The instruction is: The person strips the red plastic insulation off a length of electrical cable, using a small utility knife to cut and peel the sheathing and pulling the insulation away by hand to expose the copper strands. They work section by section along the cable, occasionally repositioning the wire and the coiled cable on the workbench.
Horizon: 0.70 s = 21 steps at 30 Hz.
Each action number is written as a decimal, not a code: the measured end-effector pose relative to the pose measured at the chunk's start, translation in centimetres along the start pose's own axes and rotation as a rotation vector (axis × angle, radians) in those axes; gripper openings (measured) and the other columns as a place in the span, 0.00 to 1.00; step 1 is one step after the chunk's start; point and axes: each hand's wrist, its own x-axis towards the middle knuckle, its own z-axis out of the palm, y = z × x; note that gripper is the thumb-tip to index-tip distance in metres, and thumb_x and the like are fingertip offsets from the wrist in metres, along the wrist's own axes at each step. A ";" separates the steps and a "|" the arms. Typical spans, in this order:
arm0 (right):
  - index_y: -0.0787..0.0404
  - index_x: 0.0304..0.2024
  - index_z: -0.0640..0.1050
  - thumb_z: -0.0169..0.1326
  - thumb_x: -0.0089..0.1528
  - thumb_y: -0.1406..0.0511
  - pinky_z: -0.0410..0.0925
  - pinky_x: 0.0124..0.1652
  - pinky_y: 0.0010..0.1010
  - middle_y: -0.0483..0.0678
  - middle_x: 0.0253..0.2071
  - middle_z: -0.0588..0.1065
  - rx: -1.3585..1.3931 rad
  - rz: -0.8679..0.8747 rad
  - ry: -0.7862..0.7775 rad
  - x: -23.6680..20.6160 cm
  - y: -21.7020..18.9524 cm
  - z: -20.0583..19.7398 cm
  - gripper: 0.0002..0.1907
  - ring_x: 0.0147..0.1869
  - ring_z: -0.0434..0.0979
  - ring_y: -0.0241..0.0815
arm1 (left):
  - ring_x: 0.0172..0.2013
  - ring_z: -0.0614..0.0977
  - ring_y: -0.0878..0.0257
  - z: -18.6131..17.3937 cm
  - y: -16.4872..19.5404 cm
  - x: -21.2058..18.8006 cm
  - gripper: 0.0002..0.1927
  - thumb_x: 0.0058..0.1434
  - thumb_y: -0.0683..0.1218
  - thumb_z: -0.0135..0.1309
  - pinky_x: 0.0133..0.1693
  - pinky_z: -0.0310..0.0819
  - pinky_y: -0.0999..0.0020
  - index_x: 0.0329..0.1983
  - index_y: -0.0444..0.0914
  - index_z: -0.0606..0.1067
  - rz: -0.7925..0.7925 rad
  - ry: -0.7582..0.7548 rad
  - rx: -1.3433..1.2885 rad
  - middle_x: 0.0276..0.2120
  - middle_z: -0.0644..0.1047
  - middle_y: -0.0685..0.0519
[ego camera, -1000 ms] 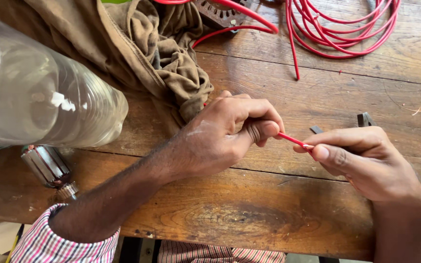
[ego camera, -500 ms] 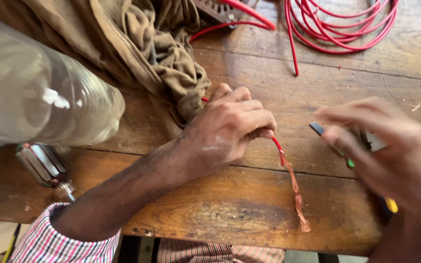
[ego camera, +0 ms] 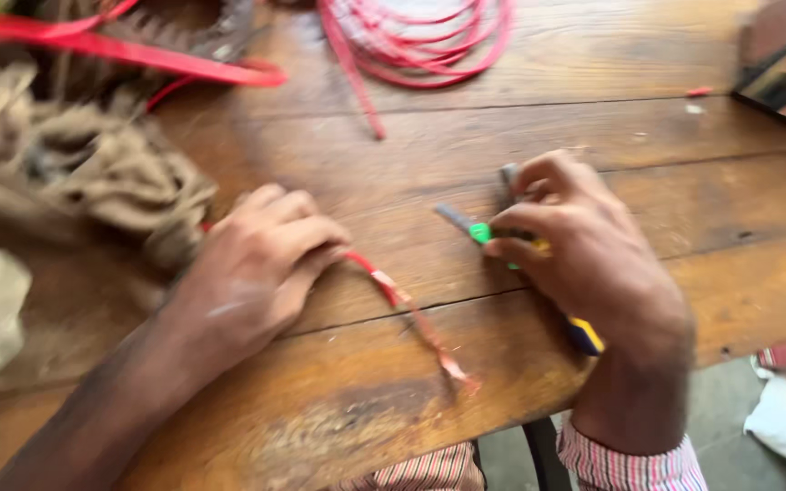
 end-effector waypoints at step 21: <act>0.60 0.52 0.81 0.58 0.63 0.69 0.72 0.31 0.27 0.46 0.36 0.82 0.493 0.054 0.065 1.4 -2.6 1.2 0.14 0.31 0.78 0.35 | 0.42 0.77 0.52 0.2 0.0 0.3 0.05 0.58 0.44 0.60 0.46 0.71 0.56 0.37 0.40 0.81 -0.006 -0.076 0.121 0.36 0.80 0.52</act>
